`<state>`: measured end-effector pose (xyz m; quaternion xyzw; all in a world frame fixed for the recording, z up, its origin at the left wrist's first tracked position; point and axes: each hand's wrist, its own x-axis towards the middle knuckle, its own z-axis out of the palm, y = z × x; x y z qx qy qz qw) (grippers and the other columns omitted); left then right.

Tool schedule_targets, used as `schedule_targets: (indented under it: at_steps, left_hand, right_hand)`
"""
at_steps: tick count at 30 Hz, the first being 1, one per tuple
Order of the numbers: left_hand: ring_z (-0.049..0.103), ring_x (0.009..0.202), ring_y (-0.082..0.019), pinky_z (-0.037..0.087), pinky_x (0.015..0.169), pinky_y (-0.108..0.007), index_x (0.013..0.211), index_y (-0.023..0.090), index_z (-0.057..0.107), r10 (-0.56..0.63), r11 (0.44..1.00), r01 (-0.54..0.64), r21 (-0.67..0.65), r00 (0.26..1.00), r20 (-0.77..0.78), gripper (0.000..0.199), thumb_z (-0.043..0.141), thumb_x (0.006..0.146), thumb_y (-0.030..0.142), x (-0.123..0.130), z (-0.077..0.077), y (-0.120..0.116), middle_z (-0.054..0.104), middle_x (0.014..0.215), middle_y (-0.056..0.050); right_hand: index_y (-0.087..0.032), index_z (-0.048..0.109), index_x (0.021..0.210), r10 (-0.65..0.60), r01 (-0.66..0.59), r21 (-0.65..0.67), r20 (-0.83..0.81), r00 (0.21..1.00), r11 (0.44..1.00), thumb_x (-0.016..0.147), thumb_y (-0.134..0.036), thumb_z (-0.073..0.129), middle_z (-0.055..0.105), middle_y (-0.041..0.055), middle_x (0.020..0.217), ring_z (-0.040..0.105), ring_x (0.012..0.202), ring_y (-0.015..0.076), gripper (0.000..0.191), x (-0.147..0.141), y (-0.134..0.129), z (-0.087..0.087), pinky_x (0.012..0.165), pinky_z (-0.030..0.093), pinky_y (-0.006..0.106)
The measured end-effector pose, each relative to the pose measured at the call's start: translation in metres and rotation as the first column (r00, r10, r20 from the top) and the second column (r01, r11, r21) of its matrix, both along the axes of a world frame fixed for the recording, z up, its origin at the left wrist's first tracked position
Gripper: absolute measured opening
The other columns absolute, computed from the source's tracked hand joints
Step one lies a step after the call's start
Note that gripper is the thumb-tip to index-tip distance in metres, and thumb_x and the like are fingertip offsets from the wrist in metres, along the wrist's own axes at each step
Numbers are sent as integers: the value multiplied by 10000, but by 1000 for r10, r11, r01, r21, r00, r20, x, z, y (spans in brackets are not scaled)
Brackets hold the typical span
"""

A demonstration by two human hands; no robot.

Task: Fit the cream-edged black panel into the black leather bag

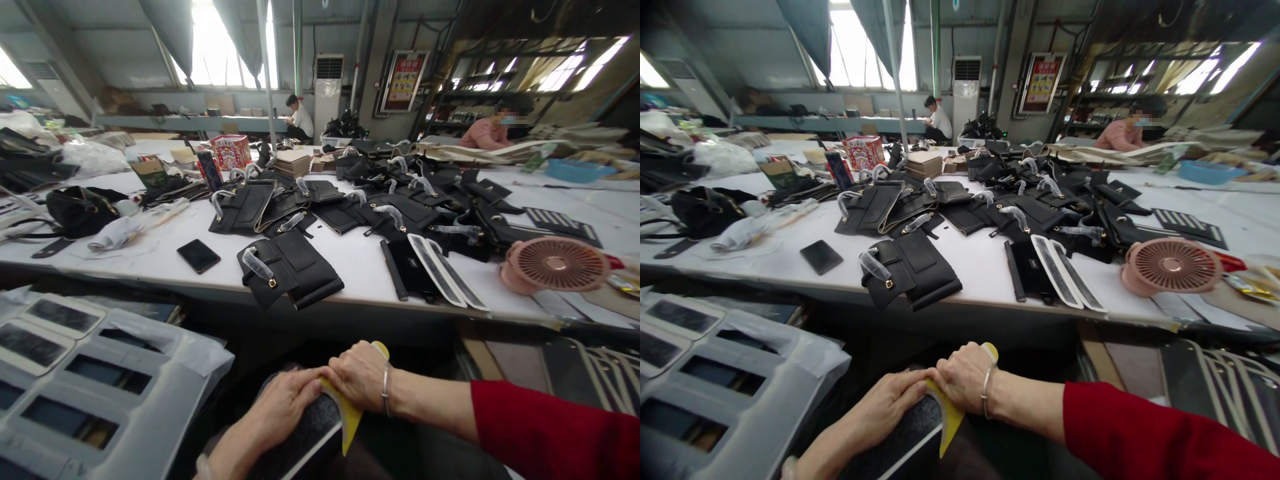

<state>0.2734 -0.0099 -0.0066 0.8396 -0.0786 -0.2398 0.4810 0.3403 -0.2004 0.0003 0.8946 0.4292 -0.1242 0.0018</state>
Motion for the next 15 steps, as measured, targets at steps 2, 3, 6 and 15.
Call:
schedule_targets:
  at_steps: [2,3,6,15]
  left_hand:
    - [624,1042,-209,387,965,-285,1108,275,703,-10,996,7,-89,999,-38,417,340,990,440,3,2,2,726,1117,2]
    - [616,1046,-215,392,966,-291,1108,251,710,-5,992,-3,-124,998,-60,439,330,987,436,5,2,3,724,1119,-9]
    - [615,964,-219,440,871,-288,1054,183,747,38,986,-57,-156,992,-124,442,374,940,391,13,-2,6,737,1041,-33]
    - [488,583,-147,392,582,-264,950,120,786,159,969,-203,-140,948,-276,375,593,700,321,20,-6,-2,647,634,-8]
  right_hand:
    - [-191,681,805,-7,7,10,-10,1000,1000,1040,-421,245,754,109,757,727,656,285,547,-4,-1,1,575,428,328]
    - [-188,684,807,-9,10,17,-19,1000,1000,1040,-416,240,753,113,755,725,653,286,550,-6,-2,1,576,422,328]
    - [-181,683,786,-27,30,45,-61,998,999,1030,-409,249,749,122,748,715,650,279,548,-10,-9,-1,584,403,322]
    - [-191,473,564,-303,364,155,-318,898,918,1014,-521,-17,579,16,533,495,487,125,743,-3,-45,-34,460,297,244]
